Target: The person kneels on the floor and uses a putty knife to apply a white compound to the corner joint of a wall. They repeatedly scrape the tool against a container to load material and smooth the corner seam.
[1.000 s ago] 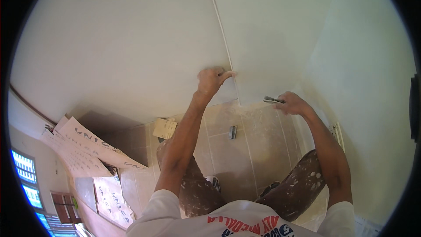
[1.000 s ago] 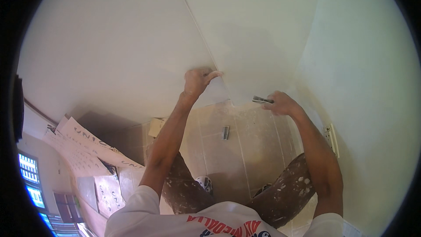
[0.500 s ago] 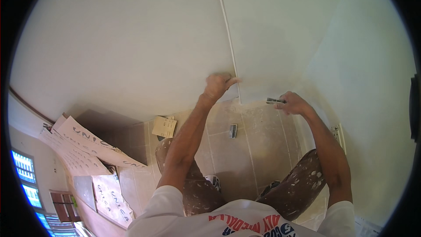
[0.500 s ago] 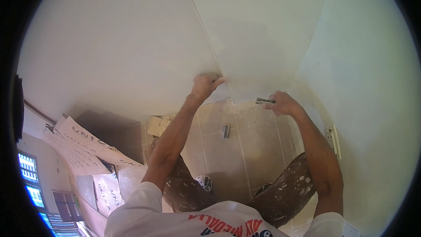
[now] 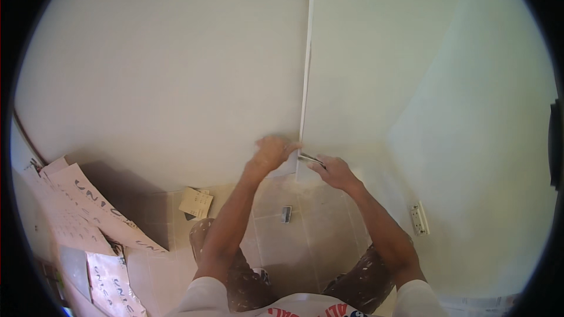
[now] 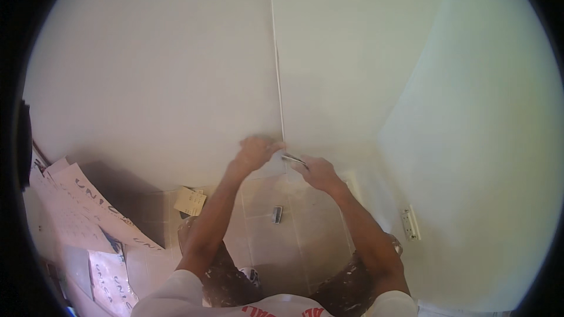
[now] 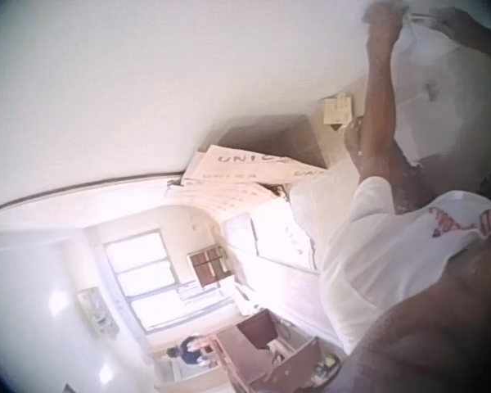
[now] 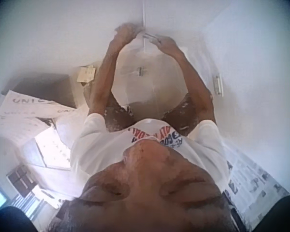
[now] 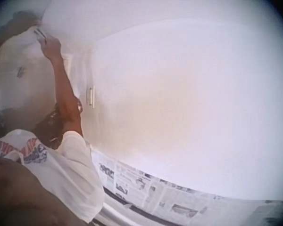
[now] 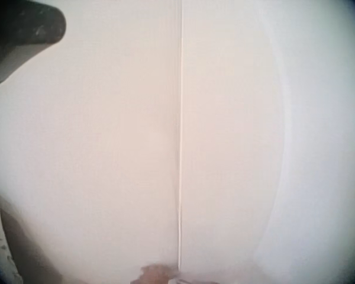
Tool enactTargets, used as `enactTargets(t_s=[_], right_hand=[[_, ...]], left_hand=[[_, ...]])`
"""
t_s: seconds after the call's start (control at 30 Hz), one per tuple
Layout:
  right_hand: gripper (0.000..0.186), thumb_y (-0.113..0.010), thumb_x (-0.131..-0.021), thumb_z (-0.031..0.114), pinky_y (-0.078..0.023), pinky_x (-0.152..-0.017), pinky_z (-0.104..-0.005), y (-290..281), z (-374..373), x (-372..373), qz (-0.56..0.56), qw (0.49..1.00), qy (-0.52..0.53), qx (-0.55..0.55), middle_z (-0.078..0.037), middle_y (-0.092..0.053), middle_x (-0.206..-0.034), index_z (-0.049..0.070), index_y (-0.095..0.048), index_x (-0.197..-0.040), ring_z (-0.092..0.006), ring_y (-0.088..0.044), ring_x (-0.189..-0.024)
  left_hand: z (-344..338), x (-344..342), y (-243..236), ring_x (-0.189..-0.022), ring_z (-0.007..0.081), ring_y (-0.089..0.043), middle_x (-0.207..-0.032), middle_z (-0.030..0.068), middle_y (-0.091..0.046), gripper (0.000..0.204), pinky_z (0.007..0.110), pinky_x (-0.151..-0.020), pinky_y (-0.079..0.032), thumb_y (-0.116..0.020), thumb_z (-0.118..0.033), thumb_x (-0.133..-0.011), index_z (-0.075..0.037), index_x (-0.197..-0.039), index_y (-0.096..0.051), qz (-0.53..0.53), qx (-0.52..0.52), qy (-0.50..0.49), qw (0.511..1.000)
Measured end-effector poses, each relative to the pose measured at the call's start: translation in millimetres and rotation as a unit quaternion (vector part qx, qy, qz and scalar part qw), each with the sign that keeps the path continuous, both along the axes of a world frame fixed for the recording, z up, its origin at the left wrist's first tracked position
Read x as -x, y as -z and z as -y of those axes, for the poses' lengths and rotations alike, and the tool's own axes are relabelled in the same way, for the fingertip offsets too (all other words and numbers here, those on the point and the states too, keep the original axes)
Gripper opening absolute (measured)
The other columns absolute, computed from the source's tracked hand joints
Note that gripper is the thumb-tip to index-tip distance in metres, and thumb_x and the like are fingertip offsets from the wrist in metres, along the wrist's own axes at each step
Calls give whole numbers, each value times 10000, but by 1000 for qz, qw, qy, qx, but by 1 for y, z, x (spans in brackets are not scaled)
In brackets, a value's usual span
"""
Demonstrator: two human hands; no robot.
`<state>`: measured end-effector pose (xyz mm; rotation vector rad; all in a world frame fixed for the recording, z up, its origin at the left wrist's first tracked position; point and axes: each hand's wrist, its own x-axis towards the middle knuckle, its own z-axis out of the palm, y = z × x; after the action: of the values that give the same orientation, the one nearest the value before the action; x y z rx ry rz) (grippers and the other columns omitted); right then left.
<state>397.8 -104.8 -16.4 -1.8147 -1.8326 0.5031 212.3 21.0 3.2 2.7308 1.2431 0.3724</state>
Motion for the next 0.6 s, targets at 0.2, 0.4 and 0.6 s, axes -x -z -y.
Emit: enactTargets(t_s=[0.2,0.4,0.6], right_hand=[[447,-613,-895,447,-450,-608,-461,31,-34,16,-2,998,61,-28,-199,-584,-664,22,-638,-762,-373,-591,-637],[463,-665,-860,440,-445,-575,-453,55,-42,22,14,985,67,-161,-214,-569,-632,2,-634,-713,-373,-561,-569],[412,-652,-871,410,-475,-568,-426,31,-2,2,37,978,-40,200,-177,-632,-674,18,-680,-747,-340,-613,-604]], left_hand=[[-13,73,-54,-555,284,-608,-614,152,-623,289,375,-542,-481,-612,-294,-919,-38,-816,-698,247,-117,28,961],[-21,116,-76,-459,198,-386,-522,122,-473,430,327,-474,-368,-611,-309,-931,1,-634,-580,351,-39,-28,935],[-30,116,-56,-470,256,-455,-521,124,-504,429,372,-505,-402,-612,-348,-910,-12,-644,-588,311,-58,-44,948]])
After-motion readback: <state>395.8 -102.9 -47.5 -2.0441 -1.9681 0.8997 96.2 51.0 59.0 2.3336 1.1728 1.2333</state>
